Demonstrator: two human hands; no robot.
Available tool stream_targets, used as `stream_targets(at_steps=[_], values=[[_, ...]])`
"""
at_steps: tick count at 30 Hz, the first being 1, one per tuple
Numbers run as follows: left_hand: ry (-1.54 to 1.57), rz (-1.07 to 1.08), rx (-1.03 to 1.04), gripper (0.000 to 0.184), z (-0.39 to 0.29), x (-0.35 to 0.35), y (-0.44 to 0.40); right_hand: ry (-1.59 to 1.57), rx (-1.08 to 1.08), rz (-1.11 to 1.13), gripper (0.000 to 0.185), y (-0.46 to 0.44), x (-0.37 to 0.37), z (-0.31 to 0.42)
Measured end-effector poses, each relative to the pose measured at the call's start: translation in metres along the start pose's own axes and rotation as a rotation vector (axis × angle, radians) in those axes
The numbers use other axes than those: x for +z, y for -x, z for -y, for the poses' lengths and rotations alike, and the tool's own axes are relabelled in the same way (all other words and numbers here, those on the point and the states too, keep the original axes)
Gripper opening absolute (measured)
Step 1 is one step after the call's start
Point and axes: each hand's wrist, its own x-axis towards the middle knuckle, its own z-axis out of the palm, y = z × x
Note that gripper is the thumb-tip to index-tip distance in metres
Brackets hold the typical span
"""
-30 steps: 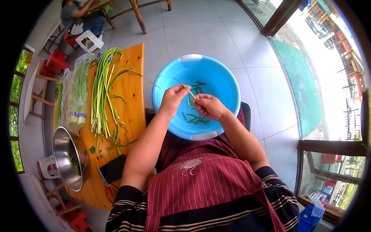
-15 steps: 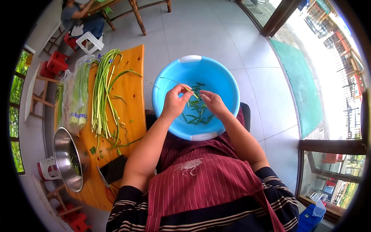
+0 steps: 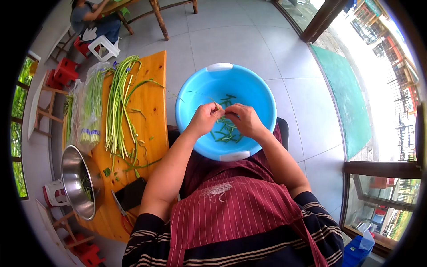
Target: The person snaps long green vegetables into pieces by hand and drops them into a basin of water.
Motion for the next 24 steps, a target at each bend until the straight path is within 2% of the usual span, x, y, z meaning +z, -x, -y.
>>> stream_targets(at_steps=[2,4,5,6,7,8,9,11,13,15,17,19,21,23,24], values=[[0.099,0.065,-0.019,0.012,0.007,-0.002,-0.001,-0.028,-0.052,0.063,0.009,0.001,-0.006,-0.001],[0.422,0.206,-0.006,0.010,0.012,-0.004,-0.002,-0.081,-0.050,0.083,0.010,0.003,-0.007,-0.010],[0.421,0.206,-0.004,0.010,0.012,-0.004,-0.003,-0.135,-0.047,0.105,0.011,0.004,-0.006,-0.016],[0.554,0.137,-0.035,0.009,0.011,-0.005,-0.004,-0.134,-0.048,0.106,0.011,0.006,-0.004,-0.021],[0.688,0.062,-0.065,0.008,0.009,-0.005,-0.004,-0.225,0.114,0.103,0.013,0.008,-0.002,-0.023],[0.690,0.052,-0.056,0.008,0.006,-0.005,-0.004,-0.312,0.272,0.103,0.015,0.008,-0.001,-0.024],[0.578,-0.057,0.002,0.009,0.001,-0.004,-0.005,-0.310,0.259,0.117,0.015,0.009,-0.002,-0.025],[0.447,-0.259,0.145,0.011,0.000,-0.003,-0.006,-0.227,0.405,0.084,0.018,0.007,-0.002,-0.024],[0.419,-0.421,0.309,0.010,-0.001,-0.006,-0.003,-0.215,0.418,0.074,0.021,0.008,0.003,-0.040],[0.430,-0.586,0.383,0.010,-0.006,-0.012,-0.001,-0.243,0.442,0.089,0.022,0.008,0.006,-0.051],[0.436,-0.667,0.393,0.012,-0.014,-0.021,0.005,-0.263,0.447,0.104,0.022,0.008,0.007,-0.057],[0.512,-0.834,0.384,0.013,-0.021,-0.028,0.009,-0.272,0.467,0.103,0.021,0.009,0.008,-0.060],[0.538,-0.843,0.368,0.012,-0.022,-0.040,0.017,-0.269,0.500,0.080,0.022,0.009,0.006,-0.061],[0.779,-0.923,0.247,0.009,-0.029,-0.054,0.033,-0.258,0.498,0.084,0.022,0.010,0.005,-0.065],[0.796,-0.932,0.248,0.009,-0.030,-0.064,0.045,-0.250,0.506,0.081,0.021,0.010,0.006,-0.068]])
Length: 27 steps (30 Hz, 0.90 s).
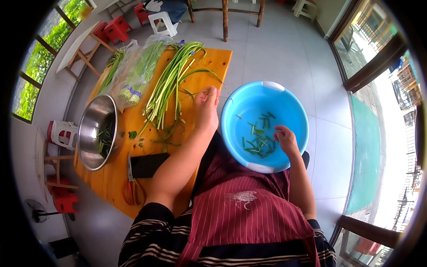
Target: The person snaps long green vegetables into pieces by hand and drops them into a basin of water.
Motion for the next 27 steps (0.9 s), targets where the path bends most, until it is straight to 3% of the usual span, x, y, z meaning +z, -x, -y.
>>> stream_targets(at_steps=[6,10,17,20,22,25,27], values=[[0.061,-0.252,-0.044,0.017,-0.070,-0.076,-0.012,0.281,-0.096,-0.079,0.022,0.001,-0.001,-0.003],[0.231,-0.254,-0.077,0.023,-0.099,-0.118,-0.014,0.224,-0.066,-0.057,0.023,-0.001,0.002,0.004],[0.384,-0.344,0.112,0.030,-0.127,-0.136,-0.015,0.193,-0.111,0.009,0.023,0.000,0.011,0.002],[0.344,-0.331,0.065,0.032,-0.141,-0.143,-0.016,0.180,-0.109,0.027,0.023,0.005,0.009,0.008],[0.273,-0.137,0.127,0.033,-0.151,-0.149,-0.011,0.177,-0.080,0.033,0.023,0.007,0.006,0.007],[0.055,-0.318,0.208,0.030,-0.160,-0.140,-0.009,0.178,-0.077,0.028,0.023,0.007,0.004,-0.003],[0.019,-0.253,0.118,0.026,-0.153,-0.143,-0.005,0.152,-0.090,-0.002,0.024,0.008,0.005,-0.009]])
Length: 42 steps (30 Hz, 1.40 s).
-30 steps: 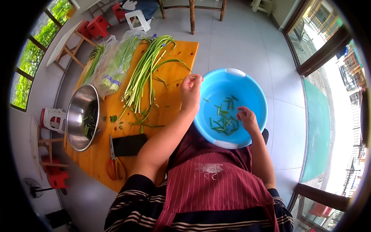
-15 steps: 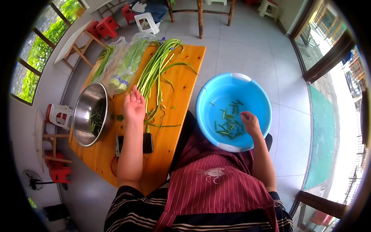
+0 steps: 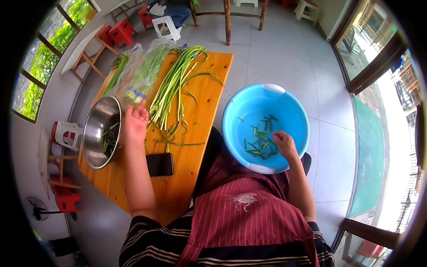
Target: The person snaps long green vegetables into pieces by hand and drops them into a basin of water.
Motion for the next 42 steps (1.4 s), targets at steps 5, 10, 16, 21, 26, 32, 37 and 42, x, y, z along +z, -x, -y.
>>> stream_targets(at_steps=[5,10,16,21,26,32,37,42], values=[[-0.592,0.239,0.042,0.021,0.044,0.011,0.005,-0.003,0.001,0.014,0.024,0.002,0.002,0.000],[-1.696,0.364,0.480,0.022,0.061,0.050,0.008,-0.010,-0.014,0.029,0.024,0.005,0.005,0.011],[-1.852,0.449,0.381,0.024,0.072,0.053,-0.002,0.000,-0.018,0.016,0.024,0.012,-0.002,0.008],[-1.636,0.403,0.224,0.027,0.071,0.051,-0.012,0.032,0.030,0.014,0.024,0.016,-0.005,0.007],[-0.402,0.536,-0.344,0.026,0.037,0.058,-0.014,-0.011,0.039,0.019,0.023,0.014,-0.003,0.003],[0.014,0.769,-0.304,0.026,0.021,0.119,0.050,0.024,-0.013,0.022,0.023,0.014,0.001,0.012],[-0.045,0.989,-0.418,0.010,0.088,0.154,0.092,-0.015,-0.049,0.015,0.024,0.013,0.008,0.018],[-0.267,1.074,-0.476,0.007,0.172,0.170,0.108,-0.479,0.088,0.069,0.025,0.020,-0.003,0.049]])
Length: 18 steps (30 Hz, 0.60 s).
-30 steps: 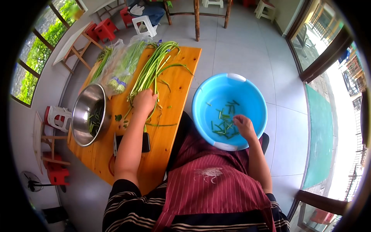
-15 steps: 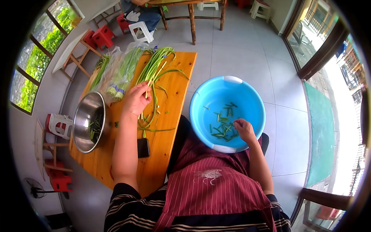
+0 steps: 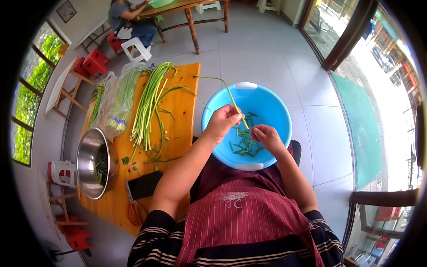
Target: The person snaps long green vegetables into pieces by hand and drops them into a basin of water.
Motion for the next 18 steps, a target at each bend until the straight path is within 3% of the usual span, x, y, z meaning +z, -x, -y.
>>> stream_targets(at_steps=[4,10,12,18], values=[[-0.031,-0.101,-0.071,0.010,0.045,-0.004,-0.022,-0.066,0.009,0.018,0.029,0.008,-0.004,0.022],[-0.110,-0.032,-0.068,0.012,0.066,-0.013,-0.020,0.039,0.008,-0.011,0.023,0.004,0.007,0.021],[-0.194,-0.013,-0.080,0.010,0.065,-0.020,-0.021,0.065,0.001,-0.111,0.023,0.003,0.010,0.019],[0.055,-0.146,-0.114,0.007,0.056,-0.037,-0.026,0.125,-0.037,0.046,0.021,-0.007,0.015,0.010]])
